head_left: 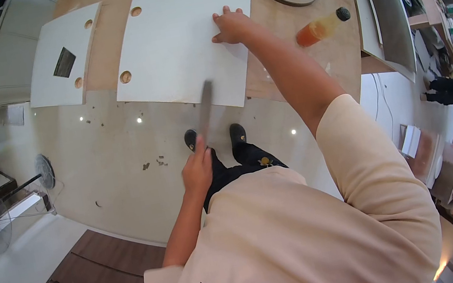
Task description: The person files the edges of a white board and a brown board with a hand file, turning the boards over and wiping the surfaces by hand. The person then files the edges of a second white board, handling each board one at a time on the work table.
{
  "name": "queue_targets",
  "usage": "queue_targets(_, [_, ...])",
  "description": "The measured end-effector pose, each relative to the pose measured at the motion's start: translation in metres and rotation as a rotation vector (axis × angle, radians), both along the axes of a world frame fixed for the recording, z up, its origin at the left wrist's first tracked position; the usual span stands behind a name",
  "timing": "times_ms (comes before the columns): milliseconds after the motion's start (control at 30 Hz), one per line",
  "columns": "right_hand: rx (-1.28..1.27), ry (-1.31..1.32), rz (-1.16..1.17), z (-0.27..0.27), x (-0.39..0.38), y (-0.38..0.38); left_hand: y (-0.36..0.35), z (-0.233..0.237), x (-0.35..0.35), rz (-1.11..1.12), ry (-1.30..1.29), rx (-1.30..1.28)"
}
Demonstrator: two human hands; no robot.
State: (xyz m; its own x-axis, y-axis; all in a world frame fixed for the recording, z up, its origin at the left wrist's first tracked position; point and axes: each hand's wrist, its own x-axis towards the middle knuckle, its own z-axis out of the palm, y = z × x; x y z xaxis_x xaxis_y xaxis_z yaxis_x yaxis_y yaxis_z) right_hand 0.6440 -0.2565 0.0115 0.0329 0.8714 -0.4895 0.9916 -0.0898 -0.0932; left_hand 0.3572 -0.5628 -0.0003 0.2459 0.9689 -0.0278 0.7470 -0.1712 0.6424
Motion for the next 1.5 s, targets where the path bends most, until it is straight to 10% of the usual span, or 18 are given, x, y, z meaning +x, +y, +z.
queue_targets(800, [0.032, -0.003, 0.113, 0.029, -0.008, -0.013, 0.052, 0.006, 0.111, -0.169, 0.151, -0.031])
queue_targets(1500, [0.036, 0.02, 0.063, 0.016, -0.008, -0.009, -0.04, -0.012, 0.04, -0.059, 0.067, 0.005])
